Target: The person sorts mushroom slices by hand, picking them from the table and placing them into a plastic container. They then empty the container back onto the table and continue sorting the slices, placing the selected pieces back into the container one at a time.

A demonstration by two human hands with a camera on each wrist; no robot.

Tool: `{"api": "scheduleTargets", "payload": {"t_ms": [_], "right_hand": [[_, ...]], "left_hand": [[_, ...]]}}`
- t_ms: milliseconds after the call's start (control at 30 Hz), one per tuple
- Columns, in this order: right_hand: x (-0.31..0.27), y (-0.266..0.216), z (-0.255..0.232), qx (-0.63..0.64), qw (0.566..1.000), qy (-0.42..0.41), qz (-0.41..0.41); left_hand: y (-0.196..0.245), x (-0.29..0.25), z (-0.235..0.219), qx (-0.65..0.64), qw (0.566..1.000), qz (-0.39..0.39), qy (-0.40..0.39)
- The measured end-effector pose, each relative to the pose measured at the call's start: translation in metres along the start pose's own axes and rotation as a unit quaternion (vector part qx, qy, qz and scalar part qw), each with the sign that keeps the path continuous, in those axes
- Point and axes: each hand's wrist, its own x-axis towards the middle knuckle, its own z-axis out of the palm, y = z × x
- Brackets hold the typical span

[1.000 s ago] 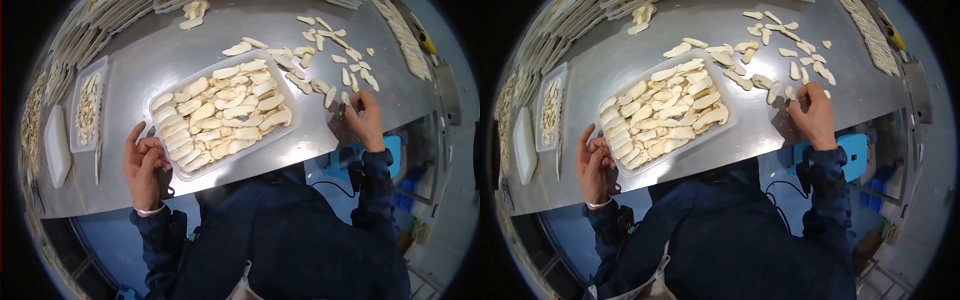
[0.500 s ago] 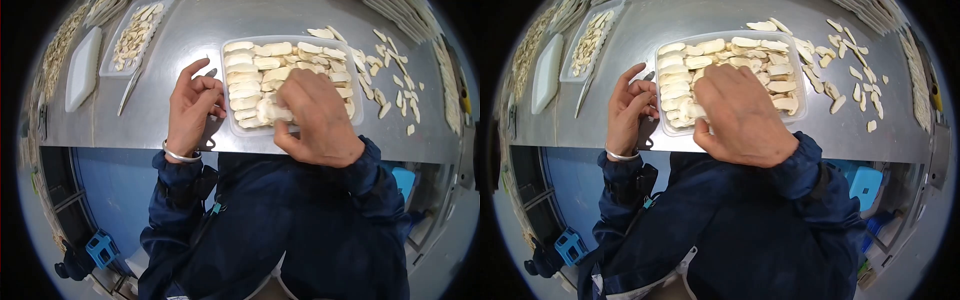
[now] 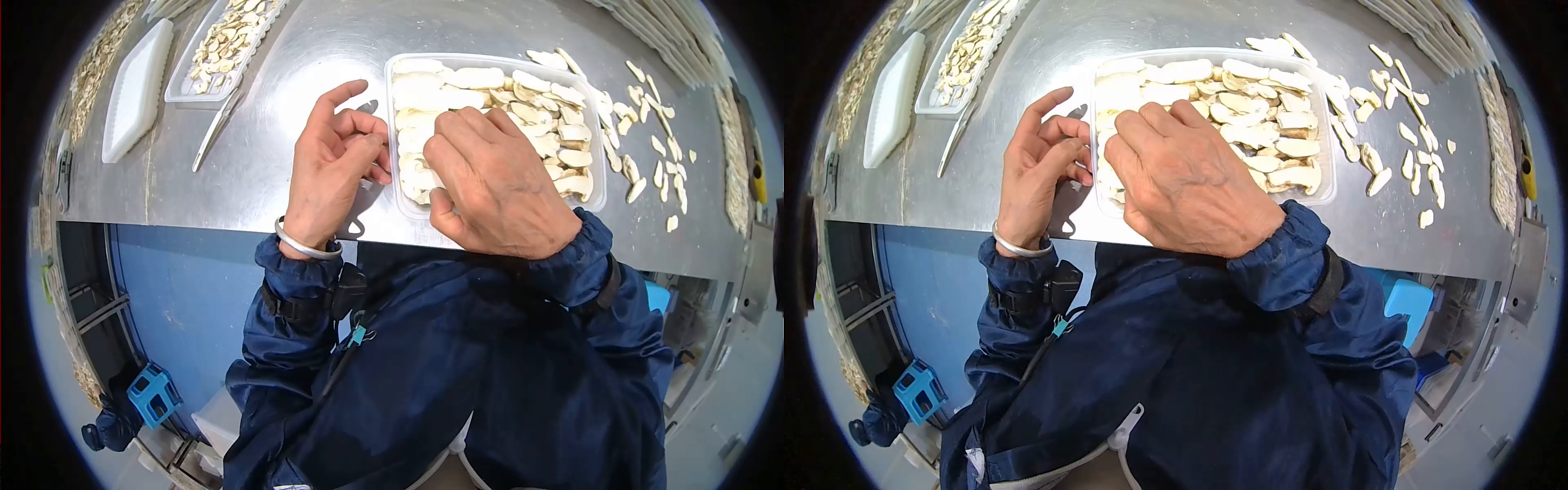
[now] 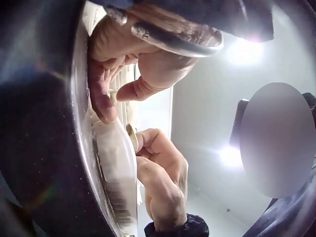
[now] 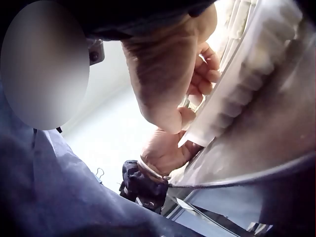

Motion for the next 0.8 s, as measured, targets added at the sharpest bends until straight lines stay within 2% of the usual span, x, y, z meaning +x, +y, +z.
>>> {"api": "scheduleTargets", "payload": {"t_ms": [467,567,633,800], "right_hand": [[-0.005,0.004,-0.009,0.026,1.000,0.005,0.015],[-0.019,0.019,-0.037,0.024,0.991,0.122,0.044],[-0.042,0.041,-0.067,-0.080,0.979,0.167,0.083],[-0.115,0.079,-0.138,-0.187,0.907,0.260,0.275]], "left_hand": [[0.003,-0.002,0.003,0.006,1.000,-0.013,0.015],[0.000,-0.001,0.002,0.012,1.000,-0.012,0.018],[0.000,-0.002,0.002,0.015,1.000,-0.012,0.016],[0.000,-0.002,0.000,-0.012,1.000,-0.006,0.012]]}}
